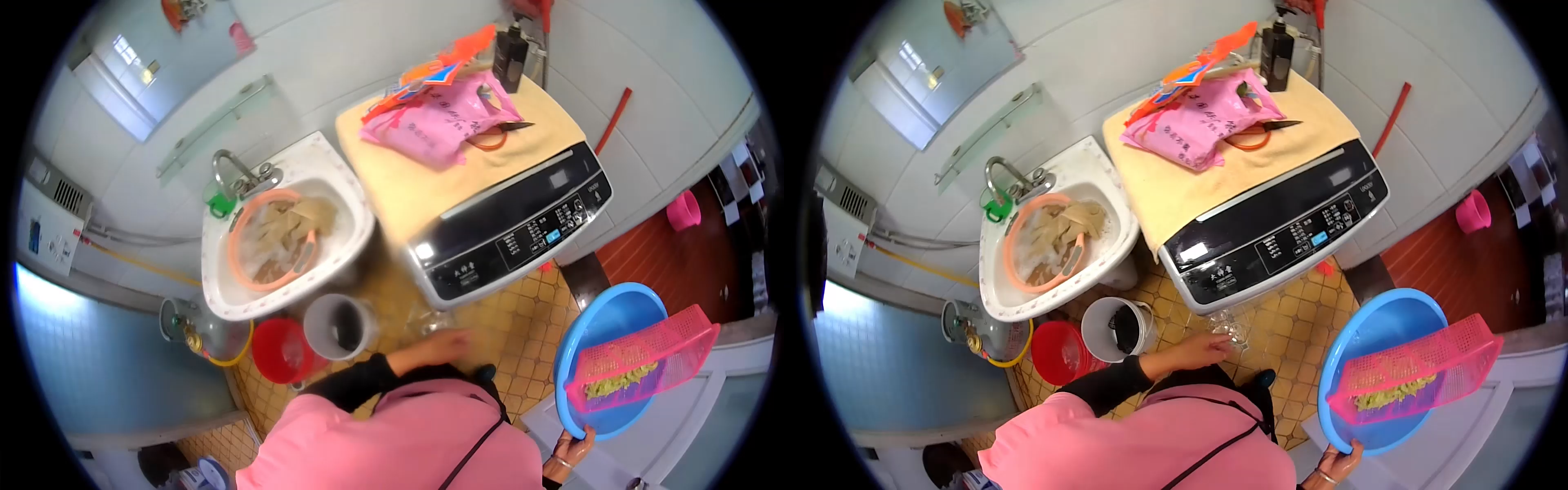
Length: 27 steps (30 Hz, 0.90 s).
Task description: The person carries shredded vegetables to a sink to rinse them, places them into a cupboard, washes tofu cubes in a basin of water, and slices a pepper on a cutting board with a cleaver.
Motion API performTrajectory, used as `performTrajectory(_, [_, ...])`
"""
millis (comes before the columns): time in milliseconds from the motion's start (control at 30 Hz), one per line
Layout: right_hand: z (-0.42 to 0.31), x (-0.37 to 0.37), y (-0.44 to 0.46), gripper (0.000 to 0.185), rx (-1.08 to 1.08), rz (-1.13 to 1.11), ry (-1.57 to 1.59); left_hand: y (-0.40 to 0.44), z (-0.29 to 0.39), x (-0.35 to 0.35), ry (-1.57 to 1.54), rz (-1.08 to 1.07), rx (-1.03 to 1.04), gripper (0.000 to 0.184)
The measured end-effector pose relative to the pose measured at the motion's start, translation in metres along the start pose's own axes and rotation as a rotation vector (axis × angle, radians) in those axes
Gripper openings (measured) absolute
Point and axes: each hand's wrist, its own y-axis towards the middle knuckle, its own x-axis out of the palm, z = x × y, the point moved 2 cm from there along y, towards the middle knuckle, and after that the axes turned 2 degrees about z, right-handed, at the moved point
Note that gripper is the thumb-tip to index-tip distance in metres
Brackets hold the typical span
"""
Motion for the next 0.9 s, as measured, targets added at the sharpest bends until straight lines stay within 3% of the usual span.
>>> performTrajectory(67, [0.002, 0.007, -0.003, 0.049, -0.012, 0.025, 0.004, 0.006, -0.006, 0.002, 0.402, 0.001, 0.046, 0.052])
performTrajectory(200, [-0.005, 0.011, 0.009, 0.041, -0.052, 0.137, 0.011, 0.017, 0.063, 0.024, 0.504, -0.161, 0.017, 0.053])
performTrajectory(267, [-0.009, 0.01, 0.02, 0.038, -0.101, 0.192, 0.029, 0.039, 0.081, 0.035, 0.585, -0.195, 0.201, 0.052])
performTrajectory(400, [-0.016, 0.005, 0.043, 0.035, -0.03, 0.236, 0.065, 0.099, 0.055, 0.057, 0.657, -0.246, 0.294, 0.051])
performTrajectory(467, [-0.019, -0.004, 0.055, 0.035, 0.014, 0.247, 0.062, 0.12, 0.067, 0.071, 0.746, -0.332, 0.207, 0.053])
performTrajectory(567, [-0.026, 0.001, 0.06, 0.022, -0.004, 0.29, 0.049, 0.142, 0.076, 0.093, 0.788, -0.349, 0.134, 0.052])
performTrajectory(667, [-0.034, -0.006, 0.051, 0.027, 0.032, 0.286, 0.029, 0.144, 0.078, 0.121, 0.819, -0.422, 0.039, 0.048])
performTrajectory(800, [-0.055, -0.005, 0.054, 0.028, 0.073, 0.278, 0.051, 0.137, 0.055, 0.134, 0.698, -0.364, 0.144, 0.045])
performTrajectory(900, [-0.049, -0.017, 0.053, 0.024, 0.077, 0.233, 0.021, 0.123, 0.042, 0.131, 0.637, -0.376, 0.105, 0.044])
